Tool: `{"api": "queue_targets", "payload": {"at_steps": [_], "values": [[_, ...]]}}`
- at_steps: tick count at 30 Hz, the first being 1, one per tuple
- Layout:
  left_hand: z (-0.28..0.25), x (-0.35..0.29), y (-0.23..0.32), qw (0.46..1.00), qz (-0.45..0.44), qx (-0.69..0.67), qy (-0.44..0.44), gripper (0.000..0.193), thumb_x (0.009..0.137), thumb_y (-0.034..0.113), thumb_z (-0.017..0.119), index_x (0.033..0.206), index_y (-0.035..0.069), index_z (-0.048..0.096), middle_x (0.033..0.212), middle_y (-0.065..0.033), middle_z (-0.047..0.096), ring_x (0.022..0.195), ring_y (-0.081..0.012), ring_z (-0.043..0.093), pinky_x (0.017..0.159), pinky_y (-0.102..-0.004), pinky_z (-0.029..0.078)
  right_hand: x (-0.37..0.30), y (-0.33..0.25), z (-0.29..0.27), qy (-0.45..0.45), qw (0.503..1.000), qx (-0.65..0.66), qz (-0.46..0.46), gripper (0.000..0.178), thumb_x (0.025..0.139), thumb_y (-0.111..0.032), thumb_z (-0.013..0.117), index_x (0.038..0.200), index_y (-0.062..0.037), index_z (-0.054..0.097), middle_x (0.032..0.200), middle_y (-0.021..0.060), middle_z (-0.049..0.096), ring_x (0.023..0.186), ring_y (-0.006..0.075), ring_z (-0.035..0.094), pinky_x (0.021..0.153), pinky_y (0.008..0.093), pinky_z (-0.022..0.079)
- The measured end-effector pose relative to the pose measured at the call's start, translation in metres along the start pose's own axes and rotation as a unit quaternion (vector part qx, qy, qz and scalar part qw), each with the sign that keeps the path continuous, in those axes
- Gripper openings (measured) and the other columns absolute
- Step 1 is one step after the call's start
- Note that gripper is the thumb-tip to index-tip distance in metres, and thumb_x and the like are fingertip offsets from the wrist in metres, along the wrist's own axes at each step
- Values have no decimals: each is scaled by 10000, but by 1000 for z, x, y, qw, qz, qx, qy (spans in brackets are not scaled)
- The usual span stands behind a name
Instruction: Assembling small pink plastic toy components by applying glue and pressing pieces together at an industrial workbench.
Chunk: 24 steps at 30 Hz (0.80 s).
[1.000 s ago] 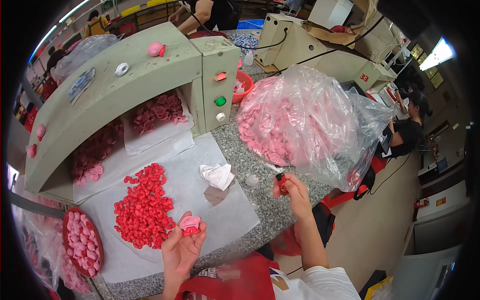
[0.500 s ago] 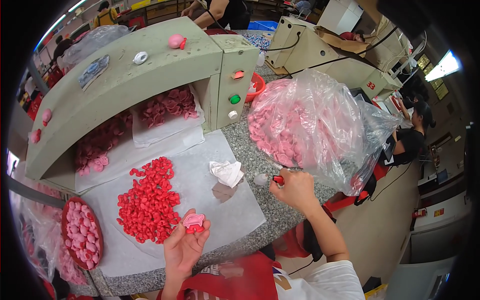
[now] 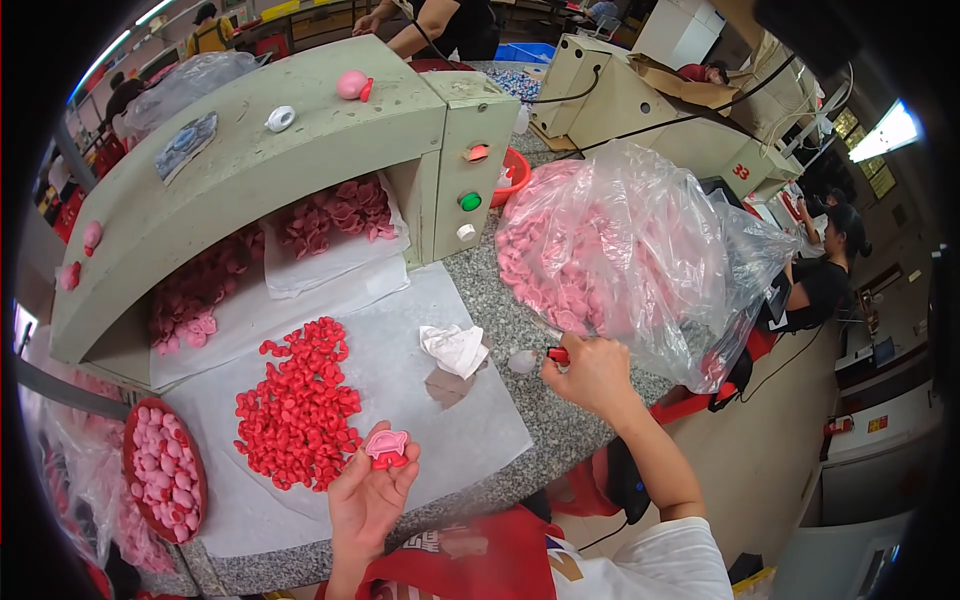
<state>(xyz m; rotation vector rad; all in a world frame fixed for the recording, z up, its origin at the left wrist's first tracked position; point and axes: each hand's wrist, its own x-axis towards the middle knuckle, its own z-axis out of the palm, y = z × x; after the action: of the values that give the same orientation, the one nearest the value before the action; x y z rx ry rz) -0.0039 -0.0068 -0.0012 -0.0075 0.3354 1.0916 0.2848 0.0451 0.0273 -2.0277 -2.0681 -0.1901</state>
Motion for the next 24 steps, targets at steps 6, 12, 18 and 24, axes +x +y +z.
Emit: {"api": "queue_targets", "payload": {"at_steps": [6, 12, 18, 24], "values": [[-1, -1, 0, 1000, -1, -8, 3, 399, 831, 171, 505, 1175, -9, 410, 1089, -203, 511, 1015, -319, 515, 852, -380, 460, 1, -2, -2, -27, 1000, -12, 2, 258, 642, -297, 598, 598, -45, 558, 490, 132, 543, 456, 287, 565, 451, 389, 460], [-1, -1, -1, 1000, -1, -14, 6, 403, 832, 169, 505, 1179, -10, 404, 1092, -207, 507, 1015, -323, 514, 849, -384, 463, -1, -1, -3, -26, 1000, -9, 3, 258, 644, -301, 593, 600, -49, 560, 490, 130, 544, 457, 285, 566, 456, 389, 462], [-2, -2, -2, 1000, -1, -16, 8, 395, 835, 166, 500, 1177, -9, 407, 1091, -209, 507, 1012, -325, 514, 847, -386, 465, -3, 1, 0, -26, 1000, -10, -1, 262, 644, -308, 596, 599, -53, 561, 487, 125, 543, 459, 282, 567, 457, 389, 462], [-2, 0, 2, 1000, 0, -18, 10, 391, 836, 167, 499, 1174, -9, 410, 1090, -208, 508, 1010, -326, 515, 846, -389, 465, 0, 1, 6, -19, 1000, -7, -8, 252, 638, -301, 592, 597, -56, 557, 488, 115, 541, 454, 278, 560, 448, 387, 453]]}}
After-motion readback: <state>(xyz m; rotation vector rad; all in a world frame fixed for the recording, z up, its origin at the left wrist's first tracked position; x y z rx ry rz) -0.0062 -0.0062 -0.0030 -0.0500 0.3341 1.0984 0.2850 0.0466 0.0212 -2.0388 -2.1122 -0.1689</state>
